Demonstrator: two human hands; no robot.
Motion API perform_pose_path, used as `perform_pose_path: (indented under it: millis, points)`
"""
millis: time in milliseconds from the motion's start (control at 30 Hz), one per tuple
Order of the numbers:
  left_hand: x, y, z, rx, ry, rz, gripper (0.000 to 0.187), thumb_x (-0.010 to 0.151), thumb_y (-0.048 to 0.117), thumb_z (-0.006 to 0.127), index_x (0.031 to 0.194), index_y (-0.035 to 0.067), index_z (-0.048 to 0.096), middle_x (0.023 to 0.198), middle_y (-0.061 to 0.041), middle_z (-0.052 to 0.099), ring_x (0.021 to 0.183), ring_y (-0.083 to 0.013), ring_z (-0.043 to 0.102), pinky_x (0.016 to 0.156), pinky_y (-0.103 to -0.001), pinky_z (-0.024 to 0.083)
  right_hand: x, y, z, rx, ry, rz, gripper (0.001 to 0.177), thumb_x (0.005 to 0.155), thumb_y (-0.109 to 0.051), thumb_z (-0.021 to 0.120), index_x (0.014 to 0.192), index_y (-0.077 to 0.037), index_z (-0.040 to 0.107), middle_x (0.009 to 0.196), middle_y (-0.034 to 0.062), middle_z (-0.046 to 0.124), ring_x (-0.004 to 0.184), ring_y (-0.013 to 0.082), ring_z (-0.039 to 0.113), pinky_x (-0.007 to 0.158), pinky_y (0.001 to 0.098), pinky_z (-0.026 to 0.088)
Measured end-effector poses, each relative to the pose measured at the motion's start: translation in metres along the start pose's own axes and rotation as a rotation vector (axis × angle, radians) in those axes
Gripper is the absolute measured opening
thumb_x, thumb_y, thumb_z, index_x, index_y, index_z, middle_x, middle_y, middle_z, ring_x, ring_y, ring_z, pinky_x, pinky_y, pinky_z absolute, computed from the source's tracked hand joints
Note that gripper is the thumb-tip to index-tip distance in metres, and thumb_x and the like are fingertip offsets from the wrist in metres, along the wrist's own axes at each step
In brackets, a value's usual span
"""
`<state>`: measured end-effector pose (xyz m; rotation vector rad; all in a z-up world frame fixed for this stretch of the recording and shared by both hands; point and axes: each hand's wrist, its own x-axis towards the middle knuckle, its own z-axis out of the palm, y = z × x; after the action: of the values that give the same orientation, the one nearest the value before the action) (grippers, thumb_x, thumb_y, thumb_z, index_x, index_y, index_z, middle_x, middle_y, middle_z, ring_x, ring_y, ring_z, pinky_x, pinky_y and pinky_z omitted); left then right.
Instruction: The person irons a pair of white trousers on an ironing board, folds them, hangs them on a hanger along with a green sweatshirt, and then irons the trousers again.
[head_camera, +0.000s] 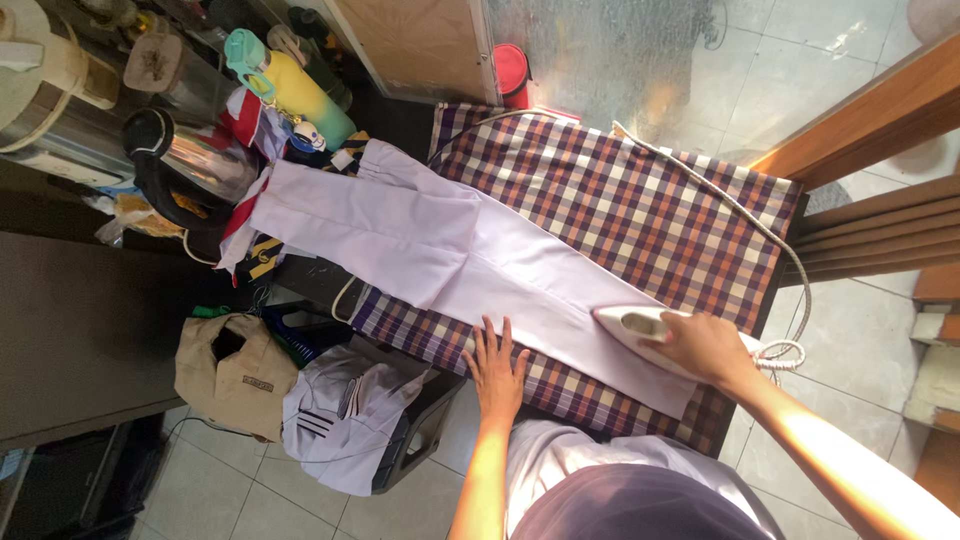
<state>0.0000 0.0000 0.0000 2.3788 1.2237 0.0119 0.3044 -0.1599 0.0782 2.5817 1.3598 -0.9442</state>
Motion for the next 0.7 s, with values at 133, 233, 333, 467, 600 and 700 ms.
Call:
perform_pose_path:
  millis: [133,233,333,467,600,700]
  points:
    - [-0.002,0.002,-0.002,-0.001,0.003,-0.018,0.063,0.106,0.047,0.042,0.163,0.031,0.023,0.173,-0.007,0.008,0.158,-0.0326,0.009,0.121,-0.068,0.009,0.011,-0.018,-0.028,0.059,-0.023,0.086,0.06,0.086,-0.07,0.062,0.109,-0.015,0.072,0.085,0.0117,0.079,0.076,0.0297,0.079,0.073,0.046,0.062]
    - [-0.002,0.003,-0.001,0.007,-0.007,-0.03,0.061,0.107,0.046,0.04,0.163,0.03,0.024,0.173,-0.007,0.008,0.158,-0.0327,0.009,0.121,-0.068,0.008,0.026,-0.02,-0.039,0.105,0.094,0.066,0.059,0.087,-0.067,0.065,0.107,-0.012,0.072,0.083,0.013,0.079,0.075,0.0313,0.078,0.073,0.0472,0.061]
    - [-0.002,0.001,-0.001,0.007,-0.011,-0.034,0.061,0.106,0.046,0.04,0.163,0.03,0.024,0.172,-0.006,0.009,0.158,-0.0323,0.009,0.121,-0.068,0.008,0.039,-0.021,-0.041,0.062,0.221,0.029,0.059,0.083,-0.067,0.069,0.099,-0.011,0.075,0.084,0.0125,0.078,0.082,0.0323,0.076,0.075,0.0471,0.059]
    - [-0.002,0.001,0.0,0.015,-0.008,-0.014,0.06,0.107,0.046,0.039,0.163,0.03,0.025,0.173,-0.007,0.01,0.158,-0.0319,0.009,0.121,-0.067,0.008,0.043,-0.013,-0.039,0.107,0.067,0.06,0.06,0.08,-0.065,0.072,0.111,-0.014,0.076,0.091,0.0116,0.08,0.086,0.031,0.078,0.078,0.0473,0.06]
    - [-0.001,-0.005,-0.004,0.053,-0.054,-0.023,0.06,0.106,0.047,0.04,0.162,0.031,0.025,0.172,-0.004,0.01,0.158,-0.0289,0.009,0.121,-0.068,0.004,0.021,-0.01,-0.029,0.144,-0.171,0.062,0.057,0.083,-0.063,0.067,0.12,-0.02,0.074,0.095,0.0086,0.08,0.088,0.0263,0.081,0.08,0.0433,0.062]
    - [-0.002,-0.008,-0.004,0.026,-0.033,0.0,0.06,0.106,0.046,0.039,0.162,0.031,0.026,0.172,-0.003,0.01,0.158,-0.0279,0.01,0.121,-0.066,0.005,-0.008,-0.002,-0.027,0.079,-0.109,-0.036,0.06,0.079,-0.063,0.07,0.121,-0.021,0.074,0.092,0.01,0.079,0.087,0.0306,0.078,0.08,0.0461,0.06]
